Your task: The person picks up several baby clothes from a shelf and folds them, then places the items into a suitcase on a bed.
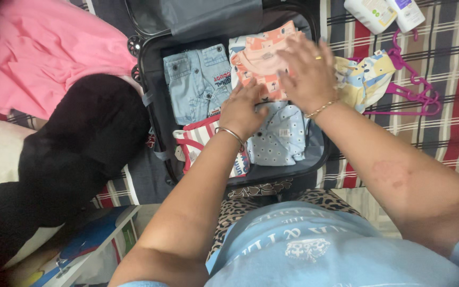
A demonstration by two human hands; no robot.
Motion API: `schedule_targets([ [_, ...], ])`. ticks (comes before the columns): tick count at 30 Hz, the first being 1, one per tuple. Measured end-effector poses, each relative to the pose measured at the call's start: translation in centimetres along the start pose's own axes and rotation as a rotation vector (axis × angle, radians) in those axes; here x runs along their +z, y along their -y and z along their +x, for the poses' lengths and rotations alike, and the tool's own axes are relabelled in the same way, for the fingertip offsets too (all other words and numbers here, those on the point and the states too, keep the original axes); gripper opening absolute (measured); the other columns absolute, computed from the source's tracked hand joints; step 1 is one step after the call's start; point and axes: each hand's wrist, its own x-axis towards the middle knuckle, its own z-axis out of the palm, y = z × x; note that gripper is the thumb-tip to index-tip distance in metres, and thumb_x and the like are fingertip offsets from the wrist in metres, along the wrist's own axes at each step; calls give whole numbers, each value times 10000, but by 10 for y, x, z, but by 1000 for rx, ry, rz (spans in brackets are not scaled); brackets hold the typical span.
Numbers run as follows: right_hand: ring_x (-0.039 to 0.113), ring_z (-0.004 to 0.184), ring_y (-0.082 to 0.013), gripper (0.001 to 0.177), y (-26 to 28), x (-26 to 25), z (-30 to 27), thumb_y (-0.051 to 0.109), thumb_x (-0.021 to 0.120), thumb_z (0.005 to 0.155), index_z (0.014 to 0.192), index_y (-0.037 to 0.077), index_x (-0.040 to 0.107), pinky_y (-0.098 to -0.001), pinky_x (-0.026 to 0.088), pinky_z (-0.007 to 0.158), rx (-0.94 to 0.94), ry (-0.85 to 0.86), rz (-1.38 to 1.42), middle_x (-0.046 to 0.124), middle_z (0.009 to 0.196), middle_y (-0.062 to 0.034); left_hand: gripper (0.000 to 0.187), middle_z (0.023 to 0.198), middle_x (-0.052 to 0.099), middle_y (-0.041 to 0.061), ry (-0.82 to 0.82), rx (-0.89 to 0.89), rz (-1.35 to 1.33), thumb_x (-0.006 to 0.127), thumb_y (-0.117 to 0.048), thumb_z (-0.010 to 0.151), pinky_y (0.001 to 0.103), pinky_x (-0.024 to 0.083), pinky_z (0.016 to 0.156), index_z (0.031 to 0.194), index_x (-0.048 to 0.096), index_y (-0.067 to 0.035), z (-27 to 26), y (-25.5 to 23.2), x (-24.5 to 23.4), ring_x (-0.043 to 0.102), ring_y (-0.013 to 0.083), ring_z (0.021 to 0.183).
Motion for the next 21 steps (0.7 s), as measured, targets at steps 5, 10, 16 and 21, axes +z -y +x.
schedule_targets([
  [5, 428, 1265, -410, 466, -43, -28, -36, 164, 709, 793, 1252, 137, 632, -545, 315, 1091, 351, -251, -29, 518, 1319, -174, 376, 1197, 719, 81, -240, 18, -151, 714, -298, 847, 434, 452, 1061, 1189, 702, -143, -10, 1, 6, 588, 325, 1233],
  [10, 470, 1174, -396, 365, -75, -37, -67, 215, 786, 684, 1044, 166, 749, -535, 313, 1008, 394, 62, -94, 613, 1197, -144, 341, 1148, 725, 129, -352, 165, -180, 740, -268, 850, 443, 467, 1033, 1142, 719, -93, -15, -10, 12, 609, 351, 1161],
  [16, 635, 979, -163, 179, -99, -66, -65, 114, 566, 1050, 1172, 58, 684, -330, 510, 891, 376, -396, 462, 695, 1075, -84, 331, 1159, 721, 132, -397, 270, -229, 725, -247, 873, 432, 501, 1010, 1169, 709, -100, -35, -45, 1, 635, 350, 1150],
  [21, 538, 818, -59, 156, -27, -172, -49, 106, 514, 1114, 1133, 51, 659, -273, 446, 740, 216, -283, 698, 644, 976, -20, 499, 1290, 658, 138, -502, 551, -241, 757, -250, 847, 447, 474, 1079, 1306, 624, -106, -58, -103, -39, 594, 359, 1238],
])
